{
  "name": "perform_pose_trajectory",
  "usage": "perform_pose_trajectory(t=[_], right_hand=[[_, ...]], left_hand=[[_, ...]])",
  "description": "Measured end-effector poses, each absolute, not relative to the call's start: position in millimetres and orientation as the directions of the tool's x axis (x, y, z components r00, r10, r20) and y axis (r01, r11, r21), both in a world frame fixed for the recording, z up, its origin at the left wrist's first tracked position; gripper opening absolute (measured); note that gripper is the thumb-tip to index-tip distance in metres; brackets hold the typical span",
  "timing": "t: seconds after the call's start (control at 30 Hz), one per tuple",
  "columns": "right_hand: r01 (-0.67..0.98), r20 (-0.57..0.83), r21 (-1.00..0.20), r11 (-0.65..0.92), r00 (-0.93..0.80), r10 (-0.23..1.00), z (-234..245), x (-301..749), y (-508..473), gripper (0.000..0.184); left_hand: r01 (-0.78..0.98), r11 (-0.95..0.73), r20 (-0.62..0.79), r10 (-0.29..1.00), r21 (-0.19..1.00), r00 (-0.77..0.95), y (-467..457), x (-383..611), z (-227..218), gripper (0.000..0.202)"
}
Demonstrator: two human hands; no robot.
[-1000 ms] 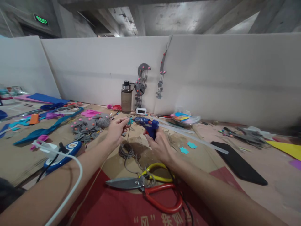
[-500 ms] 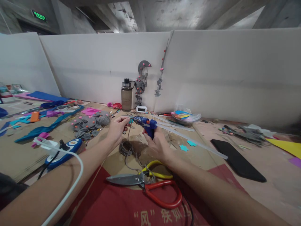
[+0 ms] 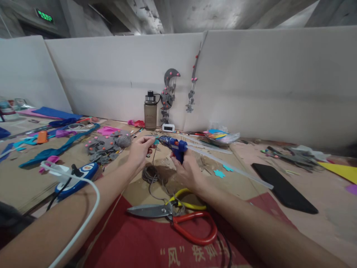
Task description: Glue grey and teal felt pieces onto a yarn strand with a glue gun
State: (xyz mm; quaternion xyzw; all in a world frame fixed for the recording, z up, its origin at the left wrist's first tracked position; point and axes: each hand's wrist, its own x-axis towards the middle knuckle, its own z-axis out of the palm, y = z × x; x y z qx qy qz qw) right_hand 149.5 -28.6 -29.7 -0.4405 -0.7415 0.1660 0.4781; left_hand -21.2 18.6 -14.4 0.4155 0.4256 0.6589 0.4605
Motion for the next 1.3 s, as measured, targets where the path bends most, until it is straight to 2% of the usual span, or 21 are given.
perform_pose_trajectory(t=[0.5, 1.3], right_hand=[[0.499, 0.614, -0.63, 0.595, -0.149, 0.775, -29.2, 150.0, -30.9, 0.021], [0.54, 0.601, -0.631, 0.557, -0.114, 0.791, -28.4, 150.7, -31.1, 0.028]], left_hand=[[-0.236, -0.218, 0.165, 0.96, 0.947, -0.224, 17.7, -21.9, -14.6, 0.031], [-0.25, -0.226, 0.178, 0.964, 0.942, -0.199, 18.6, -21.9, -12.8, 0.031]])
